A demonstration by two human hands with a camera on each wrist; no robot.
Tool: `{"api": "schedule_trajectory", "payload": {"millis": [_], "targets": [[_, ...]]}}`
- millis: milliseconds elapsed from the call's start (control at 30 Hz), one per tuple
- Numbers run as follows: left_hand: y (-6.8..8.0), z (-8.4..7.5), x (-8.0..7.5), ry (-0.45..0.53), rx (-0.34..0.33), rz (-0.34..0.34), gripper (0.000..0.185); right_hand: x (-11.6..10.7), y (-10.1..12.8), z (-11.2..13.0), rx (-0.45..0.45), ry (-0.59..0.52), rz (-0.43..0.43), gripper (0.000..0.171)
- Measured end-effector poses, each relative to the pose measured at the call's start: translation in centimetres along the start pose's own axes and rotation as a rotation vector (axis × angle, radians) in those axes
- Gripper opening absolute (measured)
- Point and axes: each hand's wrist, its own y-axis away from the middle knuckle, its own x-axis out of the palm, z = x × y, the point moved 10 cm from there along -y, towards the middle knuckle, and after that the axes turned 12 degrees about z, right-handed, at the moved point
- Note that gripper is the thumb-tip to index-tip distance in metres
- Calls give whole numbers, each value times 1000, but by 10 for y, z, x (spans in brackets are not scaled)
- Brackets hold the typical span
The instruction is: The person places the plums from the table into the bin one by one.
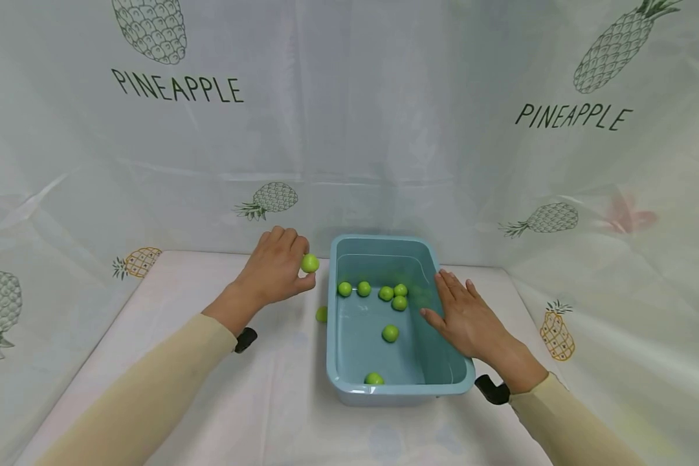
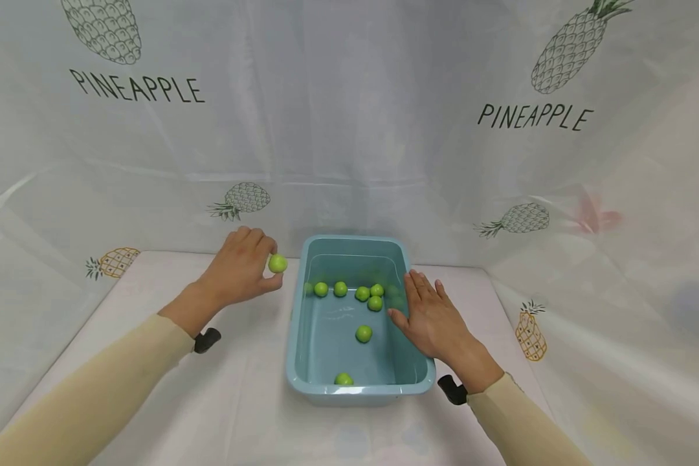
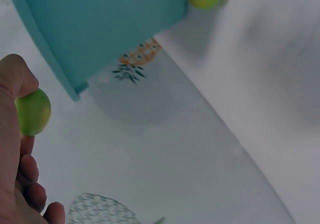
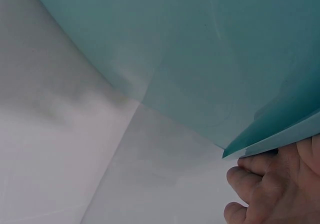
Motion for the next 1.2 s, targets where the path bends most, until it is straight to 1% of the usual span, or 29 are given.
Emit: {"api": "schedule_trajectory", "payload": {"millis": [267,467,733,933,1033,1200], "targets": [[-9,-27,-10,6,45,17,38,0,0,0,5,-2,5,81],[-16,-42,-11,23,67,20,39,0,-1,0,5,-4,11,81],[-24,-63,-7,13,105,22,43,0,-1,0,6,3,7,81],[-30,-82,-2,21,126,32,39,-1,0,0,4,0,1,81],[-33,-92,3,23,134,64,39,-1,0,0,3,-1,2,81],[-38,-105,11,-2,138,114,36,0,-1,-1,3,2,4,81]]}}
